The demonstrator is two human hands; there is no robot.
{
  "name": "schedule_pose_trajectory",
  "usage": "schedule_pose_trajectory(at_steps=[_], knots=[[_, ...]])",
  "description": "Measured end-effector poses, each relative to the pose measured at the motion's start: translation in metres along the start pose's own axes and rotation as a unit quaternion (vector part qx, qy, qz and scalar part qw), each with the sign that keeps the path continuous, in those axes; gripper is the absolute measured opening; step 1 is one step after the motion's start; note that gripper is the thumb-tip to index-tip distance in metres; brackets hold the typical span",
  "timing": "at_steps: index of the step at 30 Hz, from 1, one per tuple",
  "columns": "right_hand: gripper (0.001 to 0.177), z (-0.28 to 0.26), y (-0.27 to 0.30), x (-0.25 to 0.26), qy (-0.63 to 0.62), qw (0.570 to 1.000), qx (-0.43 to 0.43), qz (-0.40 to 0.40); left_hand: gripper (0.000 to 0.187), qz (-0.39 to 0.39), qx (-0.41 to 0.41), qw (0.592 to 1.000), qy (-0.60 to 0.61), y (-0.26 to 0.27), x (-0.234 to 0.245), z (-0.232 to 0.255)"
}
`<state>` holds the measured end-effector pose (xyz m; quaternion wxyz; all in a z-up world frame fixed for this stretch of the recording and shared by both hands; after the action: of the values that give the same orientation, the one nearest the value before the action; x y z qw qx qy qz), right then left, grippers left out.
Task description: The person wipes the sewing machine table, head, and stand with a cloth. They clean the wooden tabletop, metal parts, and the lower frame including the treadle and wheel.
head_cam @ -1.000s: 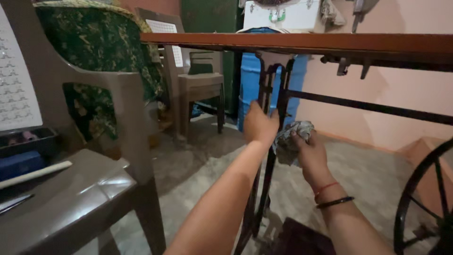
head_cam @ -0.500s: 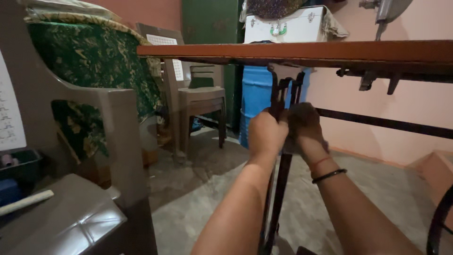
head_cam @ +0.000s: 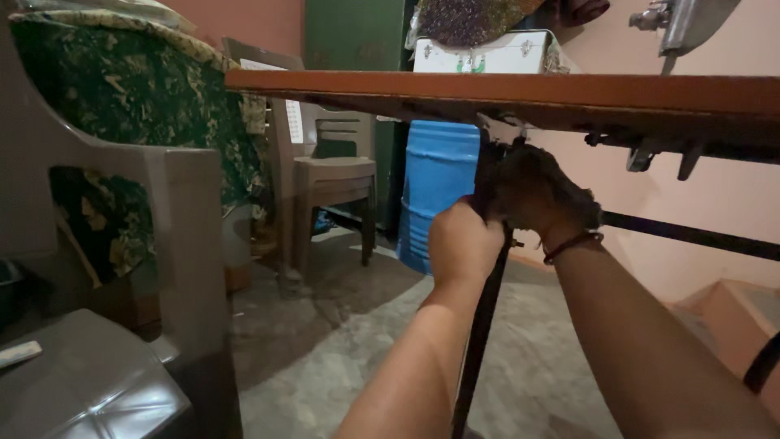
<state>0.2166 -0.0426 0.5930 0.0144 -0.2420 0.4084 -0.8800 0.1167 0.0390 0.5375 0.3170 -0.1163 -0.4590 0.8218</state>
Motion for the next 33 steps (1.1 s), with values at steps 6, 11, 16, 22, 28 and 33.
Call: schedule_pose_trajectory(at_steps=[6,11,16,22,28,33], knots=[[0.018,0.014,-0.013,-0.052,0.09,0.991,0.046,-0.083,0.029,-0.008,0.008,1.0,0.006,0.0,-0.001,-0.002],[0.04,0.05,-0.016,-0.098,-0.025,0.991,-0.121,0.044,0.03,0.001,0.006,1.0,-0.002,0.0,0.001,-0.004],[0.037,0.054,0.02,-0.146,-0.089,0.963,-0.238,0.085,0.03,0.014,-0.001,1.0,-0.021,0.001,0.0,-0.004],[0.042,0.016,0.065,-0.119,-0.222,0.904,-0.313,0.188,0.036,0.025,-0.006,0.999,-0.035,0.002,-0.003,-0.007],[0.062,-0.038,0.099,-0.074,-0.477,0.801,-0.326,0.156,0.036,0.007,0.012,0.999,-0.045,0.0,-0.008,-0.009],[0.042,-0.031,0.093,-0.061,-0.344,0.858,-0.353,0.146,0.036,0.02,0.015,1.0,-0.011,0.002,-0.003,-0.006]])
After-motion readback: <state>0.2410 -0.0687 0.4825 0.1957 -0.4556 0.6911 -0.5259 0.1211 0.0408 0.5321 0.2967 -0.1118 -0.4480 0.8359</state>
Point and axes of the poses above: each hand's wrist, its own y-axis away from the middle knuckle, its own x-axis out of the back of the hand, z = x × y, the point moved 9 cm from there along -y, towards the middle knuckle, and after that the axes turned 8 degrees about -x, right-handed, at the moved point
